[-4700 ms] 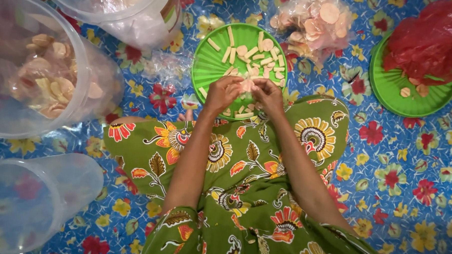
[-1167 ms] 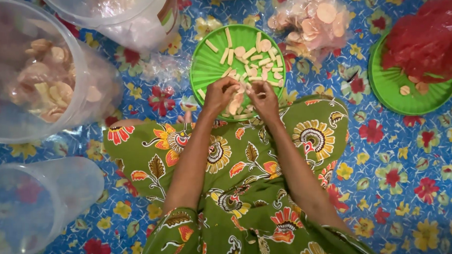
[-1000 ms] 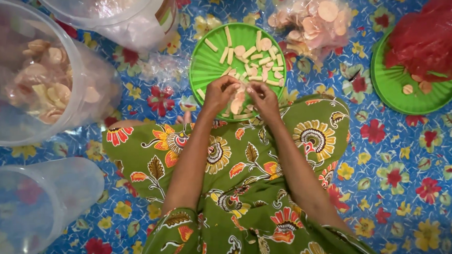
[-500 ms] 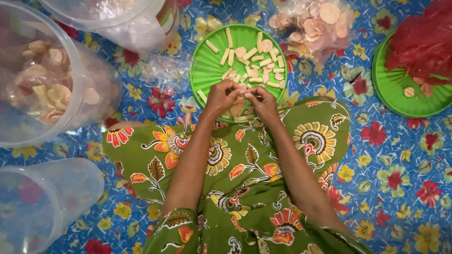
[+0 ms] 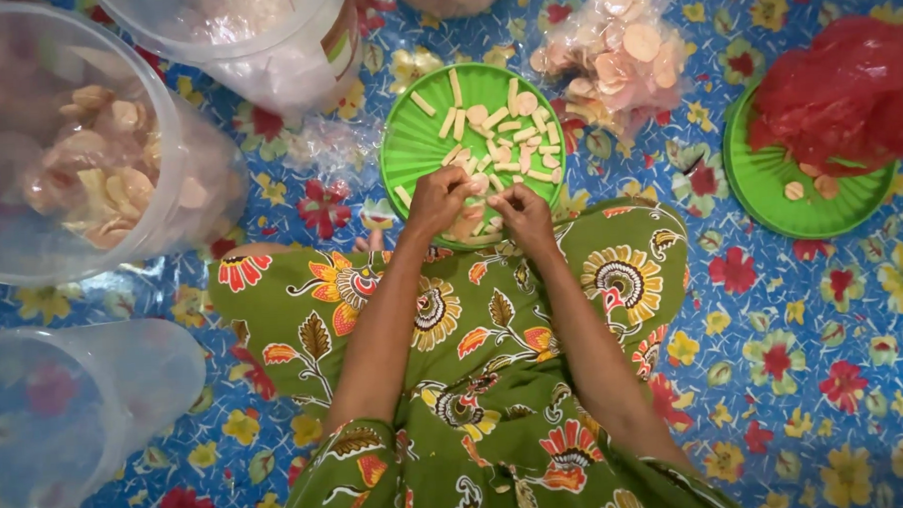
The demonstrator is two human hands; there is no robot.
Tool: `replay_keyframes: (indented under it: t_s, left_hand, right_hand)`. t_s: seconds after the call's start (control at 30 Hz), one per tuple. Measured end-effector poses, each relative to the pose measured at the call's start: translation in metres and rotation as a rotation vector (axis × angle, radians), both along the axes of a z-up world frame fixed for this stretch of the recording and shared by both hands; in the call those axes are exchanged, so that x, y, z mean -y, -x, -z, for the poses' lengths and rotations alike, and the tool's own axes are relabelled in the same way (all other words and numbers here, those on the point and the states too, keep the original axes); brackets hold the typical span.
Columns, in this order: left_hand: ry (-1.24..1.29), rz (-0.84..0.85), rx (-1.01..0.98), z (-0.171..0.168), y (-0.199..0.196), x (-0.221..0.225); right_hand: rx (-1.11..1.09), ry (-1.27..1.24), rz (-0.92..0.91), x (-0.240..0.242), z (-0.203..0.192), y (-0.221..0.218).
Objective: Sorting and arranging sliced food items onto a plate by hand
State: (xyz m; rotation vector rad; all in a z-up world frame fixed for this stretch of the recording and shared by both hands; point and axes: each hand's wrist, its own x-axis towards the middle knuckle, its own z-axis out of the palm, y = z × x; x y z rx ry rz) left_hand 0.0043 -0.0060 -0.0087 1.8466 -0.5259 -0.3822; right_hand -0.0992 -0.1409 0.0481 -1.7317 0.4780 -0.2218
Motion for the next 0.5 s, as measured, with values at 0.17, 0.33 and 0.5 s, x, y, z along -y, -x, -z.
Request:
replay_keyframes:
  t_s: [0.17,0.33,0.5]
  left_hand:
    - [-0.040,0.000,-0.108,-0.020,0.003,-0.002]
    - [0.043,-0.110,-0.173,-0.082,0.009,-0.012]
    - [0.258,-0.407,-0.076,-0.052,-0.011,-0.018]
  right_hand:
    - [0.004,-0.008,-0.010,0.005,0.018,0.003]
    - [-0.037,0.018,-0.045,0.000,-0.046,0.007]
    - [0.139,0.076,0.170,0.055,-0.084,-0.027]
